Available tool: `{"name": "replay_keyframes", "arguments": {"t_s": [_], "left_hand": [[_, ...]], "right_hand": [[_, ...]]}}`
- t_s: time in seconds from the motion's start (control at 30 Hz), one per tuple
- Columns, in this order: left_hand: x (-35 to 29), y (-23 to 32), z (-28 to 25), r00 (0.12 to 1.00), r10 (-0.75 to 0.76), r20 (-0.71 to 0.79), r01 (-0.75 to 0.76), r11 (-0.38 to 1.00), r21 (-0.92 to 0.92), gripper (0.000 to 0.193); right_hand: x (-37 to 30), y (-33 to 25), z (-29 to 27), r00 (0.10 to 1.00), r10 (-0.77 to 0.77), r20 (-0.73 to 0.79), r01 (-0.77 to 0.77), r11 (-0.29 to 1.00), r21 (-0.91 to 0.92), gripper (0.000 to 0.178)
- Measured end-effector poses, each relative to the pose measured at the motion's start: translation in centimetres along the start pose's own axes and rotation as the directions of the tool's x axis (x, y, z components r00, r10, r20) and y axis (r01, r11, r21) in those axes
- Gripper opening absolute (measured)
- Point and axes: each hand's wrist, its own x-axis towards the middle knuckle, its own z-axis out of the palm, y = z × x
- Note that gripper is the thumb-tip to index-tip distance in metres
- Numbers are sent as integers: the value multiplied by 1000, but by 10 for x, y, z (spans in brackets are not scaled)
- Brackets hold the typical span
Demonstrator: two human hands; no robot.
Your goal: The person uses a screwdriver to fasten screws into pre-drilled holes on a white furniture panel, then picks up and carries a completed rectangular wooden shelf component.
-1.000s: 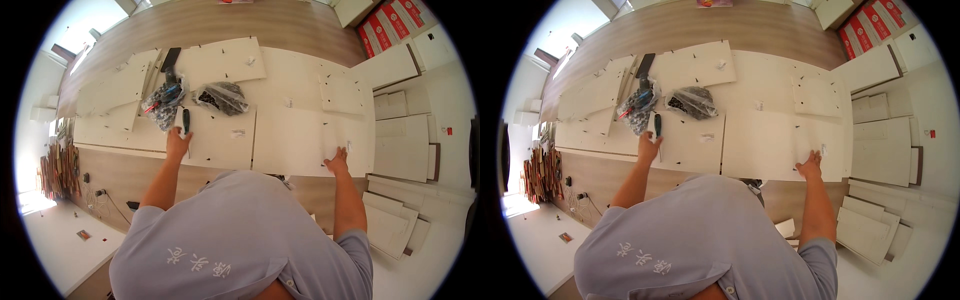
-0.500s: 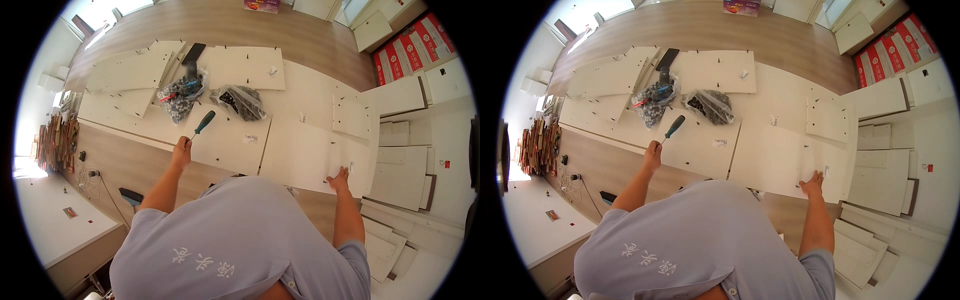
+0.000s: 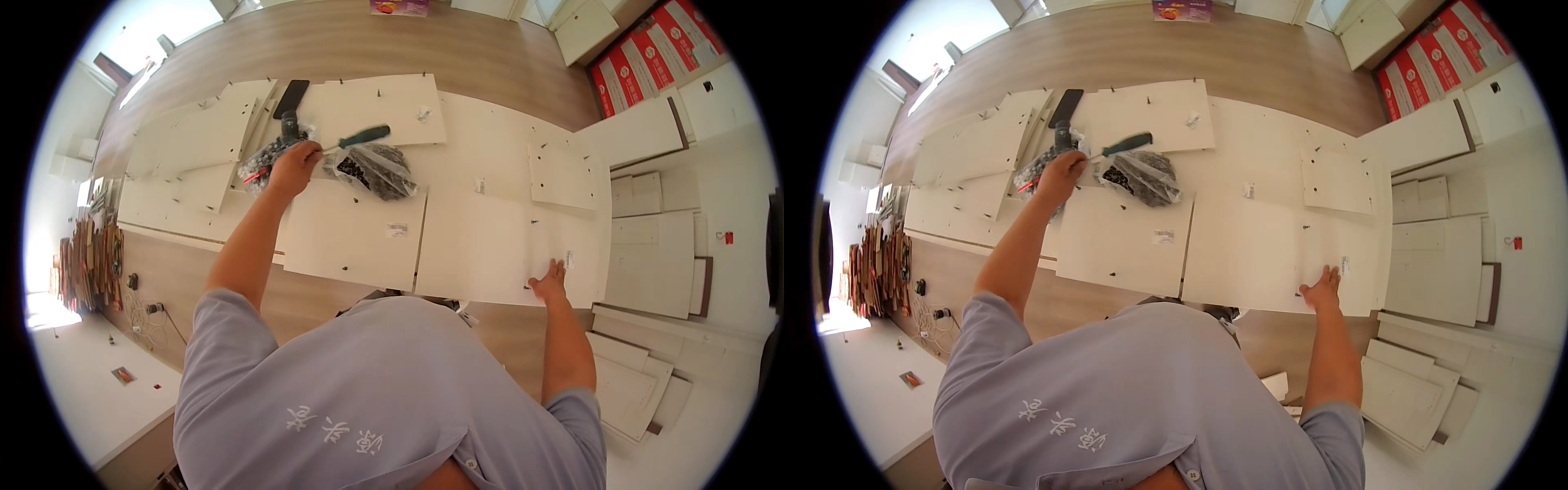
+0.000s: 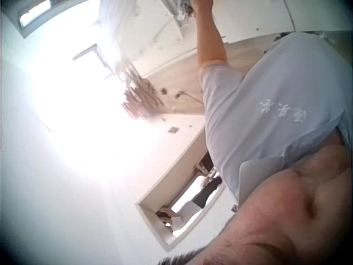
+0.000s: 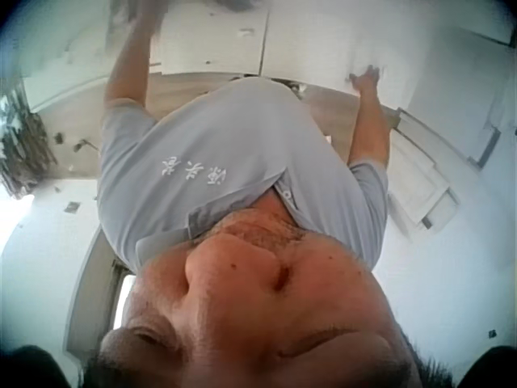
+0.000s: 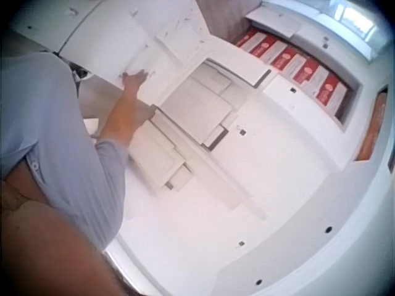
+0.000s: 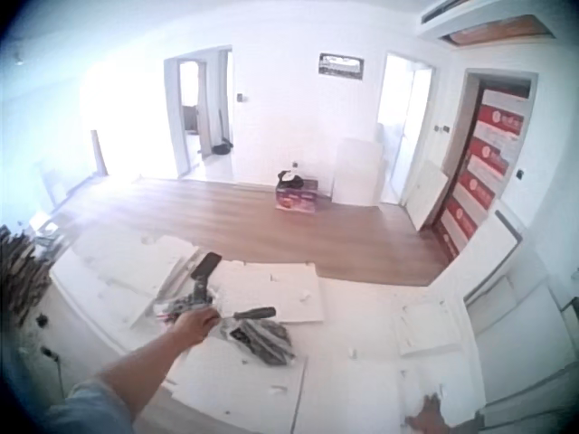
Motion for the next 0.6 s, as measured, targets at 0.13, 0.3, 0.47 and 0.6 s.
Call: {"name": "replay_keyframes", "arguments": {"t_s": [0.13, 0.3, 0.47, 0.6], "left_hand": [[21, 4, 49, 913, -185, 364, 51, 937, 346, 23], [19, -15, 89, 923, -171, 345, -21, 873, 487, 30], [7, -4, 80, 948, -140, 285, 9, 909, 417, 34], [-26, 5, 89, 994, -5, -109, 27, 979, 200, 43]], "right_hand": [[-2, -6, -2, 1000, 26, 14, -26, 1000, -7, 109], [-6, -5, -4, 1000, 22, 4, -22, 1000, -10, 112], [-8, 1, -3, 1000, -12, -4, 12, 1000, -24, 111], [0, 32, 6, 989, -130, -76, 145, 954, 264, 94]]}}
